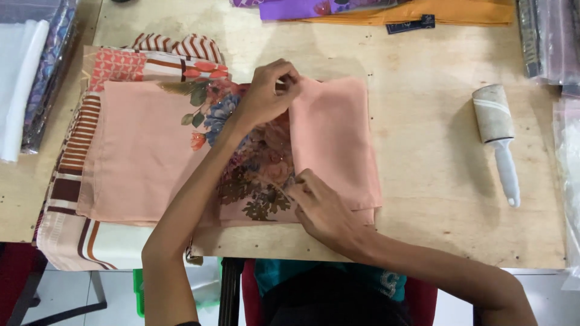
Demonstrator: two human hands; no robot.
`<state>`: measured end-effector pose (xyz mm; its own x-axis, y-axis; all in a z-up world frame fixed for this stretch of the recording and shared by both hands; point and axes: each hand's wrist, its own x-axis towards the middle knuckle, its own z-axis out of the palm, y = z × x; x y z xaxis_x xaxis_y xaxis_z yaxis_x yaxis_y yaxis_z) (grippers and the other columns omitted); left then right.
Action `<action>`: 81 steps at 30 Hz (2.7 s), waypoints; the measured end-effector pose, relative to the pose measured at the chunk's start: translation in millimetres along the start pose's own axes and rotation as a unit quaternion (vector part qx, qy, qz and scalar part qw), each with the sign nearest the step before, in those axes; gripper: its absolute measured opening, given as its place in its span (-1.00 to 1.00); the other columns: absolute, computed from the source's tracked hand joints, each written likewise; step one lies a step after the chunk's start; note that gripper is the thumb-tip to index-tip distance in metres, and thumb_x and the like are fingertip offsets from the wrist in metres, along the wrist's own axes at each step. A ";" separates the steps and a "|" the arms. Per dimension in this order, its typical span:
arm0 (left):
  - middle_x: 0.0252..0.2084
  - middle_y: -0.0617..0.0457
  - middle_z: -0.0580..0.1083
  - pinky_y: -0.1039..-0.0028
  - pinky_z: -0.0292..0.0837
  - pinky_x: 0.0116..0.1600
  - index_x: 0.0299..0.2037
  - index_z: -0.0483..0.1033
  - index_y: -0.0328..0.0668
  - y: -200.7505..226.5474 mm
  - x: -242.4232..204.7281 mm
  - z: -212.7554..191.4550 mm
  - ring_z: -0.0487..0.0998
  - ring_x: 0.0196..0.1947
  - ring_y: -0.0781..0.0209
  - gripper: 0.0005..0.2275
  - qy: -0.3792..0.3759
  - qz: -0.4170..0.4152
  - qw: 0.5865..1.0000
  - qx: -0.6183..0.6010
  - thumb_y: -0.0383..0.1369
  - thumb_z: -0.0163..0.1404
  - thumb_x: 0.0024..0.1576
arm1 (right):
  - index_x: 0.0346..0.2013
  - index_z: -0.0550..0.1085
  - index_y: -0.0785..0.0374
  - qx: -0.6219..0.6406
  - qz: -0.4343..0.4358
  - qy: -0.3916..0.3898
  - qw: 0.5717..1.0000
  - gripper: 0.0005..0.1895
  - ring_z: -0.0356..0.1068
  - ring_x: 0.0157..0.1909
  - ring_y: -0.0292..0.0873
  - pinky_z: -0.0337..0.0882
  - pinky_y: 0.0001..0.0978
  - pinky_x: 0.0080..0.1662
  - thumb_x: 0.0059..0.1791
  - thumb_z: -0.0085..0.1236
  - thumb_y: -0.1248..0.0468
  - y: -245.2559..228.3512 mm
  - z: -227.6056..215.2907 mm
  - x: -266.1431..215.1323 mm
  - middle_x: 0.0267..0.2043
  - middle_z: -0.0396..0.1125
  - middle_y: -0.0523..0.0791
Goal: The person uses a white rolling pin to smooth and roll a piece of light pink fabric on a wooden table. They repeatedly roll the fabric, smooth it with their hands, and fold it into a compact stack.
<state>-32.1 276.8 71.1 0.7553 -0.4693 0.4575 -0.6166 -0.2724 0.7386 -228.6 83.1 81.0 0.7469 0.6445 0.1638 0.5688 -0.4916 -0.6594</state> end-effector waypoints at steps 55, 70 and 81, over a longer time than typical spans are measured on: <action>0.18 -0.03 0.24 0.15 0.34 -0.03 0.42 0.09 0.24 137.9 -109.8 143.0 0.38 0.04 -0.15 -0.35 -0.211 0.077 0.937 0.268 -0.01 0.04 0.11 | 0.35 0.16 0.13 0.039 0.247 -0.074 0.965 -0.18 0.45 -0.14 -0.05 0.48 -0.22 -0.09 -0.16 0.25 0.45 76.4 -93.6 -71.9 -0.16 0.41 -0.06; -0.26 0.16 0.19 0.41 0.37 -0.43 -0.14 0.46 -0.13 139.2 -91.4 124.8 0.35 -0.53 0.19 -0.72 -0.116 0.137 0.967 0.180 -0.32 -0.38 0.35 | 0.30 0.26 0.28 0.272 0.236 0.031 0.932 -0.59 0.55 0.03 0.07 0.53 -0.01 0.06 0.14 -0.18 0.32 55.0 -93.9 -61.9 -0.05 0.48 0.12; -0.24 0.03 0.26 0.30 0.49 -0.36 0.06 0.44 -0.23 120.8 -101.5 135.4 0.41 -0.44 0.11 -0.65 -0.127 0.118 0.968 0.182 -0.27 -0.09 0.09 | 0.04 0.54 0.34 0.418 0.300 -0.001 0.857 -0.54 0.43 -0.02 -0.02 0.51 0.04 0.09 0.05 -0.31 0.29 41.3 -70.2 -45.2 -0.13 0.38 0.03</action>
<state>-213.3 177.8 46.8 0.5343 -0.7326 0.4217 -0.8372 -0.3897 0.3838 -214.7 -7.5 97.8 0.8178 0.4237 -0.3894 -0.3642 -0.1428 -0.9203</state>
